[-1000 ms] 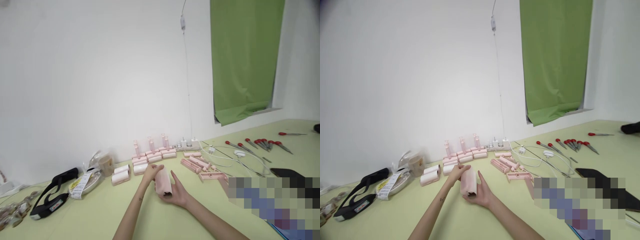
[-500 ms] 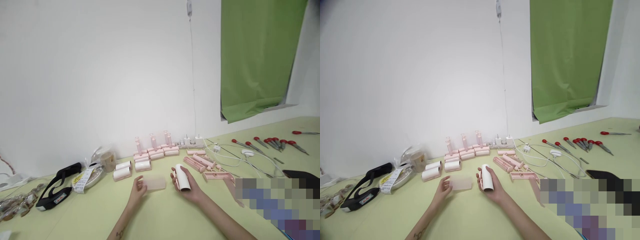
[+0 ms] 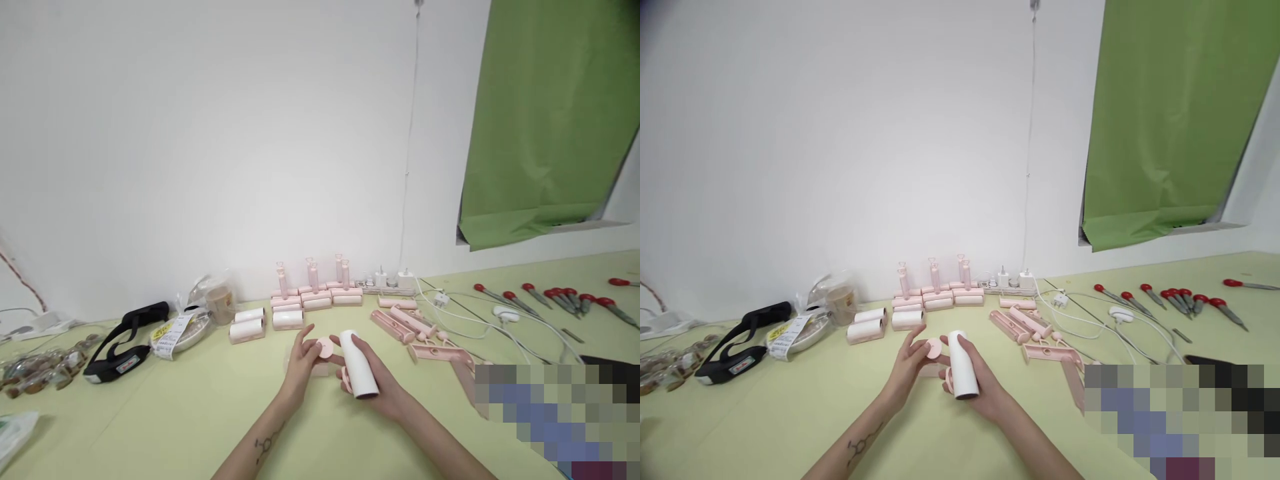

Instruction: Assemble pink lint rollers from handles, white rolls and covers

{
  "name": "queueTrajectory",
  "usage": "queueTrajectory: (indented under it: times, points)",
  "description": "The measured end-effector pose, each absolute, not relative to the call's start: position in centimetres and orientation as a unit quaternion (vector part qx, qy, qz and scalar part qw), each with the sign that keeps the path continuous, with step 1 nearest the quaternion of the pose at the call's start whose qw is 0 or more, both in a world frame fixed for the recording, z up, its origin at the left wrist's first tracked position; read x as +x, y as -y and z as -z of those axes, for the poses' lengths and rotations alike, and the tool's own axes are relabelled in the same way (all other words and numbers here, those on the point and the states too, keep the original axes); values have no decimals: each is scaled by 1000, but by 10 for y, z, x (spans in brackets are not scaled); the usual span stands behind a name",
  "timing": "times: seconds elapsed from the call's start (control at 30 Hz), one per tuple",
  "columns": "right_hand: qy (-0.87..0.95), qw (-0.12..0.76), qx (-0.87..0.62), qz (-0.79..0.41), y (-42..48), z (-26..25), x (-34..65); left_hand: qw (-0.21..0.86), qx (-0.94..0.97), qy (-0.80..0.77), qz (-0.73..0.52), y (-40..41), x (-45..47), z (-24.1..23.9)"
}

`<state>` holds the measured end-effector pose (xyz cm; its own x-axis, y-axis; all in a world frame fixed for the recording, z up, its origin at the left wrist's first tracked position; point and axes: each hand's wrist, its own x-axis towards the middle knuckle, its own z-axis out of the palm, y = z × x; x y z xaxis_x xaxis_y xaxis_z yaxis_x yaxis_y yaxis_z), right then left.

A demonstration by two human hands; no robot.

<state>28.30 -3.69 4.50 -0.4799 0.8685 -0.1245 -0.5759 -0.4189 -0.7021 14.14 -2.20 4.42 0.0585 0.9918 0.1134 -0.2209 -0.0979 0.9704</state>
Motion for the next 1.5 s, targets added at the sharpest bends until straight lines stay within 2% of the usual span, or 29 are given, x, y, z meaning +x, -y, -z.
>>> queueTrajectory:
  times: [0.13,0.43,0.77,0.97,1.03,1.17,1.5]
  points:
    - [375,390,-330,-773,37,-37,284,588,457,-397,-537,22,138,-48]
    - [411,317,-298,-801,42,-29,276,567,519,-425,-478,34,149,-53]
    - [422,311,-282,-803,40,-27,278,463,667,-403,-423,47,145,-57]
    - [408,320,-286,-806,41,-35,278,519,634,-396,-415,48,149,-56]
    - [373,355,-271,-813,37,-36,280,463,635,-416,-458,42,148,-55]
    - [272,483,-301,-776,24,-37,287,293,625,-451,-566,29,137,-50]
    - [241,558,-283,-742,23,-36,279,117,755,-398,-508,32,142,-25]
